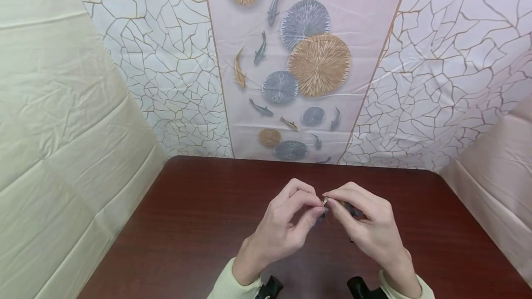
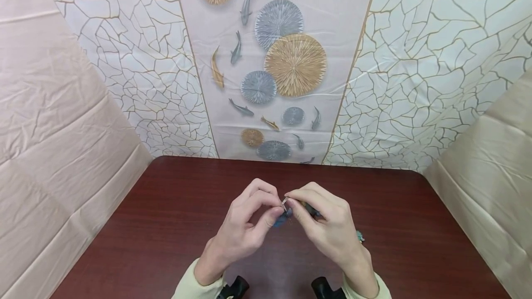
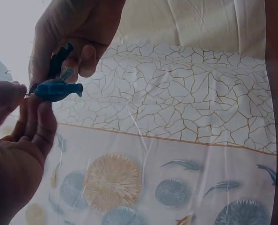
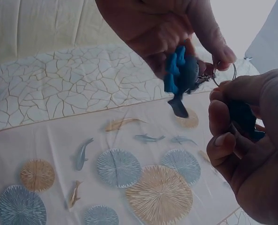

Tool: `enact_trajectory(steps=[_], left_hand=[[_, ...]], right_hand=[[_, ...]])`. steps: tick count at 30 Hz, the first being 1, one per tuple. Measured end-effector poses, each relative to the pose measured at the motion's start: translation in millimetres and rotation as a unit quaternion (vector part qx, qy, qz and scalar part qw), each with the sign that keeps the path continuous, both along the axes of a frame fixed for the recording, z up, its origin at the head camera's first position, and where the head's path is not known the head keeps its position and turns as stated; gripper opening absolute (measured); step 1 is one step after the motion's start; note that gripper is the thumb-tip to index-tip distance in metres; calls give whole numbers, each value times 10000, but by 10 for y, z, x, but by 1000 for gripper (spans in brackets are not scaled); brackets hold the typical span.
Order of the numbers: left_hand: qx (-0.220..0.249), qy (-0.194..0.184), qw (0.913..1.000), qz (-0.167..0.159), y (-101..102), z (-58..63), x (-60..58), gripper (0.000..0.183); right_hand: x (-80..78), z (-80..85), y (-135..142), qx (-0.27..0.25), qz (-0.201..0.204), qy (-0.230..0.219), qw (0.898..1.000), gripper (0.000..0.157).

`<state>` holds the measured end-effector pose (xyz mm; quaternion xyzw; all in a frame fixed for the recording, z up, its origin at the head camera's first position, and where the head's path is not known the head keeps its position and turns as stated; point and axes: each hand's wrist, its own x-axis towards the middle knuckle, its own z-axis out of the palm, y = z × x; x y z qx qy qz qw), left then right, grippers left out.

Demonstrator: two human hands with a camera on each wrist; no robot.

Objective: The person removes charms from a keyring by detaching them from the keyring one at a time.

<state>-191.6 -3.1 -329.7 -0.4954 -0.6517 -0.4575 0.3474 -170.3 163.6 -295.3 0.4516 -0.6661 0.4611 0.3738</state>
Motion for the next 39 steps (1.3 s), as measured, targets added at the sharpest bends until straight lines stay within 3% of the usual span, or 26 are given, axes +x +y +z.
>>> enact_trajectory(steps=[3,12,18,24,30,34,39], left_hand=[[-79,-200,9997,-101,-6,-8,-5,4],[-86,-854,9963,76,-49,-3,18,8],[-80,-762,9970,71,-53,7,16,6],[23,-403,9992,-27,-48,10,1,4],[-11,-357,9993,-141,-47,1,-9,4],[-94,-540,9985,-62,-57,0,-11,8],[-169,-1050,9943,6,-92,-6,-4,12]], right_hand=[[-8,-5,-9,-25,53,108,9999,11],[-25,-45,-55,187,-239,290,9991,6],[-59,-97,-12,6,47,185,9998,16],[-18,-24,-51,-23,-147,137,9998,8],[9,10,-74,-10,-224,180,9996,7],[-8,-10,-81,86,-149,334,9993,7],[-33,-40,-107,251,-268,539,9979,11]])
